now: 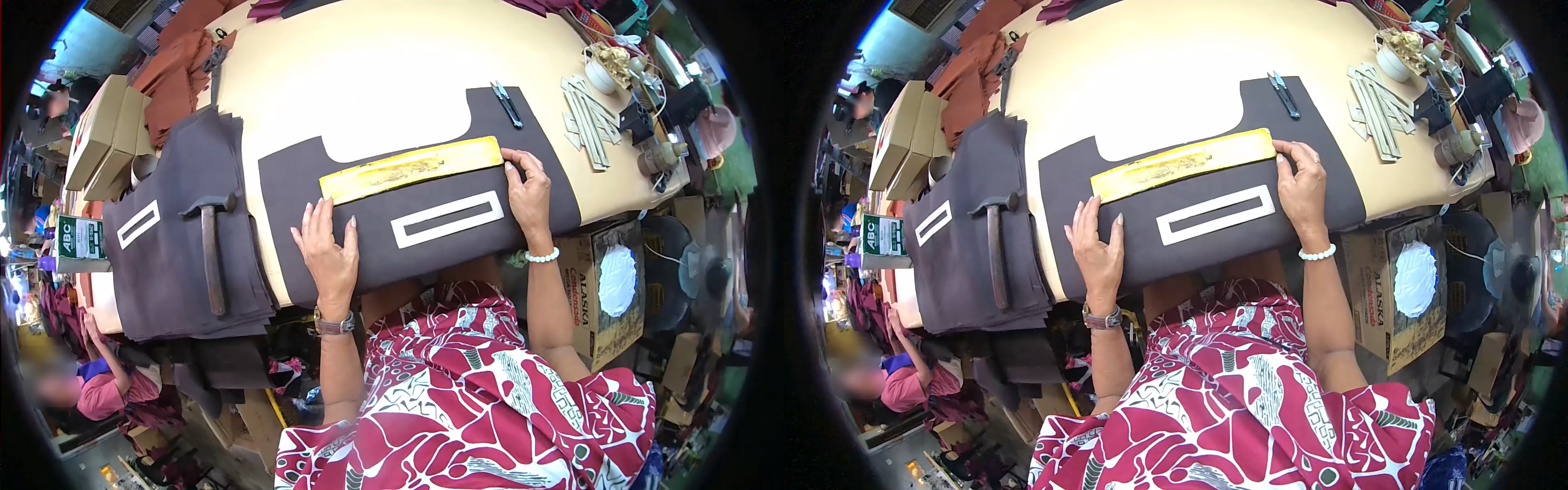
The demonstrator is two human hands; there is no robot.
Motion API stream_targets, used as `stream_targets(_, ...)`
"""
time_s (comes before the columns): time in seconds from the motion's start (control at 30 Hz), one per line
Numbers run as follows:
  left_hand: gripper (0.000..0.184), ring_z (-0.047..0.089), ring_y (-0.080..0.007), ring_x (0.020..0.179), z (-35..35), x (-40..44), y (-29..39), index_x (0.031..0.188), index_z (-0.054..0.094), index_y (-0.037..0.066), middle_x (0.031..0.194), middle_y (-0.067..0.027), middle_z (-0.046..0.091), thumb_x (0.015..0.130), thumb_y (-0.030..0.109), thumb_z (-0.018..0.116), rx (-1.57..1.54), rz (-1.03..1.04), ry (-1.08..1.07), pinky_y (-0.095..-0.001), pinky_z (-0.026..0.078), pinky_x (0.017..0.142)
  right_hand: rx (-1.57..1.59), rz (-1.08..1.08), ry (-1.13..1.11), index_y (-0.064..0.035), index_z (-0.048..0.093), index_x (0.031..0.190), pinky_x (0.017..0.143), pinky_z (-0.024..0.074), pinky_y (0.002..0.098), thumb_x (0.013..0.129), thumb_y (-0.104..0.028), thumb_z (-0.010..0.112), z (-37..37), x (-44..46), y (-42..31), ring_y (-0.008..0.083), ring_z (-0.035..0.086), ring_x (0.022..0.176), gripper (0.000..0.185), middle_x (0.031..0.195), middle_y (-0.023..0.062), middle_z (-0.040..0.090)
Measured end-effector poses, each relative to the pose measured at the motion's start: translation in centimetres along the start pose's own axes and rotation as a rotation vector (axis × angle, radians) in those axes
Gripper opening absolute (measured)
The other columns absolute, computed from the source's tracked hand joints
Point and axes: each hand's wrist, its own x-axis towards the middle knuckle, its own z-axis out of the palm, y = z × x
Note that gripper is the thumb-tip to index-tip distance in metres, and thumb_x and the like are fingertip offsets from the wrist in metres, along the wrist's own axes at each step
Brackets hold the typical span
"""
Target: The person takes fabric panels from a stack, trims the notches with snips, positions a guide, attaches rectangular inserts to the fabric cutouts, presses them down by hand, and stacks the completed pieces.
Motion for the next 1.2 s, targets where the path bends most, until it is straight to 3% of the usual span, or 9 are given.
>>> stream_targets(0.67,0.043,0.041,-0.0303,0.127,-0.19,-0.21,-0.24,0.124,0.055,0.006,0.128,-0.0135,0.053,0.084,0.020,0.063,-0.039,-0.019,-0.024,-0.0544,0.019,0.107,0.008,-0.016,-0.013,-0.0028,0.069,0.099,0.095,0.0421,0.0350,0.082,-0.002,0.057,-0.01,0.07,0.11,0.0267,0.056,0.106,0.020,0.103,0.0106,0.067)
stream_targets(1.2,0.037,0.040,-0.0313,0.126,-0.03,-0.10,0.03,0.117,0.058,0.005,0.126,-0.0114,0.051,0.082,0.016,0.061,0.004,-0.004,-0.027,-0.0604,0.019,0.104,-0.054,-0.116,-0.001,-0.0012,0.070,0.092,0.092,0.0425,0.0344,0.079,-0.002,0.059,0.26,0.13,0.63,0.0255,0.057,0.102,0.016,0.100,0.0090,0.068)
